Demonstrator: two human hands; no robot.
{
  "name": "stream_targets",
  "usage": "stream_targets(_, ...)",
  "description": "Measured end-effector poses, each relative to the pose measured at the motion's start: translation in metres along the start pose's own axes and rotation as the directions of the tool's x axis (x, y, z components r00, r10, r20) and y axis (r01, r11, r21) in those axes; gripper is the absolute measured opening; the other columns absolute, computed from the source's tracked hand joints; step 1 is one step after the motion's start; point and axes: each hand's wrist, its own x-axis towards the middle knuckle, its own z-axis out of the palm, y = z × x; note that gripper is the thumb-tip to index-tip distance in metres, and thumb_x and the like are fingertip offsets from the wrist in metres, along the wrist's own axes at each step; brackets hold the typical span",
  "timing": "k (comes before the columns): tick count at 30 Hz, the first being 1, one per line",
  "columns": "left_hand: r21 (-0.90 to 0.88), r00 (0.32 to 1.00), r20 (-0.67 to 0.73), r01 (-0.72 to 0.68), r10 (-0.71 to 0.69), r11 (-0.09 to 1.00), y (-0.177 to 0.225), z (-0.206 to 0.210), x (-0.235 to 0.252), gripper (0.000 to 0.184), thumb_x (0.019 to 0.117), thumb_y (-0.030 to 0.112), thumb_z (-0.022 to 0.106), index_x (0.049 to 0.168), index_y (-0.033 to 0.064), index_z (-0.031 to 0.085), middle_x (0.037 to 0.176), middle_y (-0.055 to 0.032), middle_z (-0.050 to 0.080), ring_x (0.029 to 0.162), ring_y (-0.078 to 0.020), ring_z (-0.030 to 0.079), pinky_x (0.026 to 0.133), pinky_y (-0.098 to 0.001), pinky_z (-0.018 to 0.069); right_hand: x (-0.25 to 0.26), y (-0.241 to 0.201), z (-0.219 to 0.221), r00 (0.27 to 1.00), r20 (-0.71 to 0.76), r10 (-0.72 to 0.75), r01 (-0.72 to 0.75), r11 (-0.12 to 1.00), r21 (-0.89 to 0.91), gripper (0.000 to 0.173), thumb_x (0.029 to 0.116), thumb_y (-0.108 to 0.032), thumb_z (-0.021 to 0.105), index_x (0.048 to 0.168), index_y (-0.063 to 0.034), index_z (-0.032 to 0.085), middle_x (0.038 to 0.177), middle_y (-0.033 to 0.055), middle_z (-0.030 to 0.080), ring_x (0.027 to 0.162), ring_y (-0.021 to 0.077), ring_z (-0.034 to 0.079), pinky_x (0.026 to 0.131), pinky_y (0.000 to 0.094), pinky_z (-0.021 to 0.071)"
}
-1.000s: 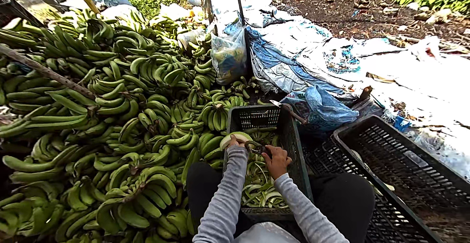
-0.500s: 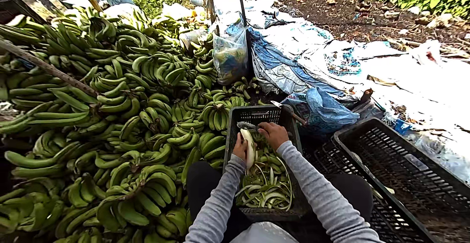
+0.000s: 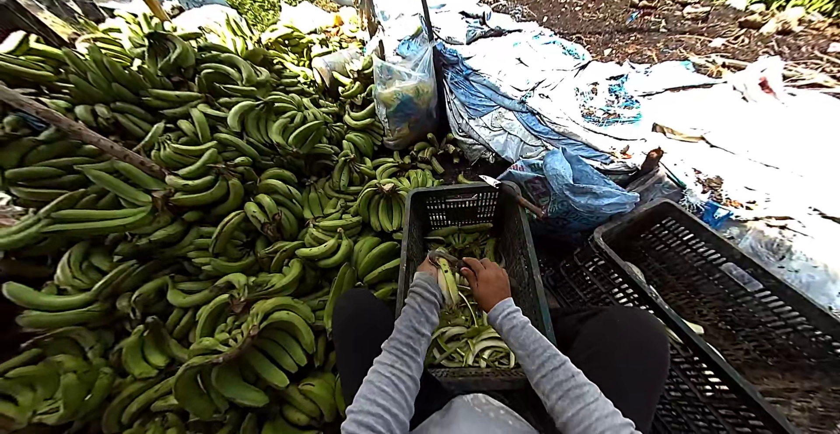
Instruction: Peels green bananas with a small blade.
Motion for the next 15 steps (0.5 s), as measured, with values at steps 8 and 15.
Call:
stream_targets(8, -0.911, 0.971, 0.079, -0.022, 0.225, 0.412, -0.038, 0.003, 0.006, 0.059, 0.1121, 0.041, 0.009, 0.103, 0.0045, 0.054, 0.067, -0.0049, 0.059, 0.052, -0.0133, 0.057, 0.048, -0.0259, 0.0491, 0.029, 0.029, -0.030, 0.987, 0.136, -0.090, 0.068, 0.985, 0.156, 0.050, 0.1109, -0.035, 0.037, 0.140, -0.0028, 0.060, 0.129, 0.0255, 0.066, 0.124, 0.0430, 0.061, 0.106, 0.0604, 0.0439)
stream_targets(15, -0.783, 0.999, 0.028, 0.042, -0.032, 0.621, -0.018, -0.003, 0.009, 0.042, 0.1138, 0.028, 0.024, 0.116, -0.0015, 0.053, 0.075, -0.0079, 0.056, 0.056, -0.0131, 0.054, 0.053, -0.0253, 0.0483, -0.002, 0.043, 0.009, 0.872, -0.092, -0.481, 0.490, 0.861, 0.135, 0.048, 0.1029, -0.039, 0.049, 0.123, -0.0016, 0.072, 0.114, 0.0263, 0.069, 0.104, 0.0482, 0.066, 0.088, 0.0648, 0.0482)
